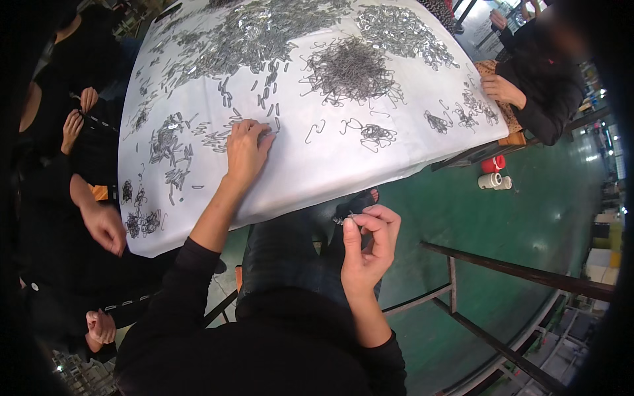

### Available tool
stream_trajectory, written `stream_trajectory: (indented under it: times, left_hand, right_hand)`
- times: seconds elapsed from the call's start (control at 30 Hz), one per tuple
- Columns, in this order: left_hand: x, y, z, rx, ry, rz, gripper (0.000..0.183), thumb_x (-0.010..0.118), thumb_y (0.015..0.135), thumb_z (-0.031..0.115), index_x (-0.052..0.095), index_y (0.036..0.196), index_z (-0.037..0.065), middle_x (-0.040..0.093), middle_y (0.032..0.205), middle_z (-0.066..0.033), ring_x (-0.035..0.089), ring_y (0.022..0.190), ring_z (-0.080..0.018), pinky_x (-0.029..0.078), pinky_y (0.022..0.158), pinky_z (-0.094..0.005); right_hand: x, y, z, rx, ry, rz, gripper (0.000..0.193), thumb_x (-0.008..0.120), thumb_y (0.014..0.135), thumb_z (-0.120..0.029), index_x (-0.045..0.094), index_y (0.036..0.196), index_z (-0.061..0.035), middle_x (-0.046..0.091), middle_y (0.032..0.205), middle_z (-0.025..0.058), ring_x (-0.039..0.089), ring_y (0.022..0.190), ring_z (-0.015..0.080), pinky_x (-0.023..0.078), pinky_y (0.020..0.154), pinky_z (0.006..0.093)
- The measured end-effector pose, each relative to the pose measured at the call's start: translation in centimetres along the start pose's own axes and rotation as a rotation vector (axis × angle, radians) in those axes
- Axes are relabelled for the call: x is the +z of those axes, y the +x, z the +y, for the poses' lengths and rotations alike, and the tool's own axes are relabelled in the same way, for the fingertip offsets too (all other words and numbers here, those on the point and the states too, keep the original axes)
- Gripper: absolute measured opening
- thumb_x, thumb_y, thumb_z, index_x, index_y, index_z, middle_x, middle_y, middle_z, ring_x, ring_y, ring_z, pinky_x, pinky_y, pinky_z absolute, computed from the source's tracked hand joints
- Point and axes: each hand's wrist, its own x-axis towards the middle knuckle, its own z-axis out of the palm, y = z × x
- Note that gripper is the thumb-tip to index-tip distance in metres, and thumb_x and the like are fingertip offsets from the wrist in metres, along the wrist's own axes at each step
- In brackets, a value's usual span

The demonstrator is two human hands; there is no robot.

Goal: The person picks small metal pieces from a white sheet on a table and joins them together by hand. The person repeatedly picks, aligns, and connects the pieces, then places the assembled units onto a nearby metal rack.

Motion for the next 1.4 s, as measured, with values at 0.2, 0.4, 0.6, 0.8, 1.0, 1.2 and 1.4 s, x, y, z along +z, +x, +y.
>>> stream_trajectory:
  times: [0.2,0.4,0.6,0.8,1.0,1.2,1.4]
  left_hand:
    - [0.0,1.0,0.3,-0.002,-0.053,-0.136,0.01,0.068,0.073,0.006,0.063,0.082,0.004,0.06,0.079,-0.0092,0.056,0.079,-0.0271,0.045,0.068,-0.0364]
    - [-3.1,-2.1,6.6,-0.272,-0.703,-0.361,0.012,0.067,0.078,0.006,0.065,0.089,0.003,0.066,0.08,-0.0035,0.059,0.073,-0.0118,0.044,0.065,-0.024]
    - [-6.2,-3.8,11.8,-0.387,-1.204,-0.465,0.011,0.067,0.081,0.006,0.065,0.09,0.002,0.066,0.08,-0.0015,0.057,0.071,-0.0039,0.041,0.063,-0.0195]
    - [-7.5,-4.3,12.8,-0.261,-1.02,-0.478,0.009,0.066,0.081,0.004,0.065,0.089,0.002,0.066,0.086,-0.0033,0.059,0.079,-0.0087,0.045,0.072,-0.0229]
    - [-6.6,-4.9,13.0,-0.12,-0.933,-0.308,0.013,0.07,0.075,0.004,0.068,0.087,0.005,0.066,0.088,-0.0059,0.061,0.082,-0.0148,0.045,0.066,-0.0253]
    - [-6.1,-5.2,12.9,-0.097,-0.947,-0.264,0.013,0.071,0.073,0.0,0.068,0.084,0.004,0.064,0.089,-0.0081,0.061,0.083,-0.0177,0.049,0.072,-0.0278]
    - [-6.5,-5.7,13.0,-0.152,-0.948,-0.326,0.01,0.07,0.073,-0.001,0.068,0.082,0.002,0.064,0.087,-0.0086,0.06,0.085,-0.018,0.045,0.077,-0.0279]
  right_hand:
    - [0.3,0.0,-0.1,0.007,-0.027,-0.017,0.01,0.069,0.077,-0.004,0.061,0.084,-0.0035,0.05,0.097,0.0067,0.047,0.081,0.0132,0.039,0.067,0.0238]
    - [0.5,-0.2,0.2,-0.008,-0.078,-0.06,0.01,0.07,0.076,-0.003,0.062,0.082,-0.0033,0.051,0.095,0.0075,0.051,0.085,0.0168,0.043,0.075,0.0268]
    - [1.1,0.2,0.7,-0.056,-0.099,-0.067,0.01,0.071,0.075,-0.005,0.064,0.082,-0.0036,0.051,0.095,0.0075,0.052,0.084,0.0179,0.043,0.075,0.0283]
    - [1.2,0.6,0.8,-0.128,-0.177,-0.067,0.012,0.071,0.075,-0.006,0.064,0.084,-0.0038,0.051,0.094,0.0084,0.052,0.084,0.0188,0.043,0.073,0.0294]
    - [0.7,0.8,1.4,-0.137,-0.243,-0.102,0.015,0.072,0.073,-0.005,0.063,0.086,-0.0033,0.051,0.095,0.0094,0.053,0.084,0.0204,0.045,0.073,0.0305]
    - [-1.7,6.3,3.5,-0.128,-0.345,-0.208,0.013,0.064,0.08,-0.01,0.061,0.089,-0.0017,0.057,0.087,0.0116,0.056,0.078,0.0224,0.045,0.07,0.0311]
    - [0.0,20.9,12.1,-0.208,-0.676,-0.45,0.007,0.061,0.08,-0.01,0.065,0.082,-0.0042,0.062,0.082,0.011,0.06,0.074,0.0265,0.047,0.066,0.0362]
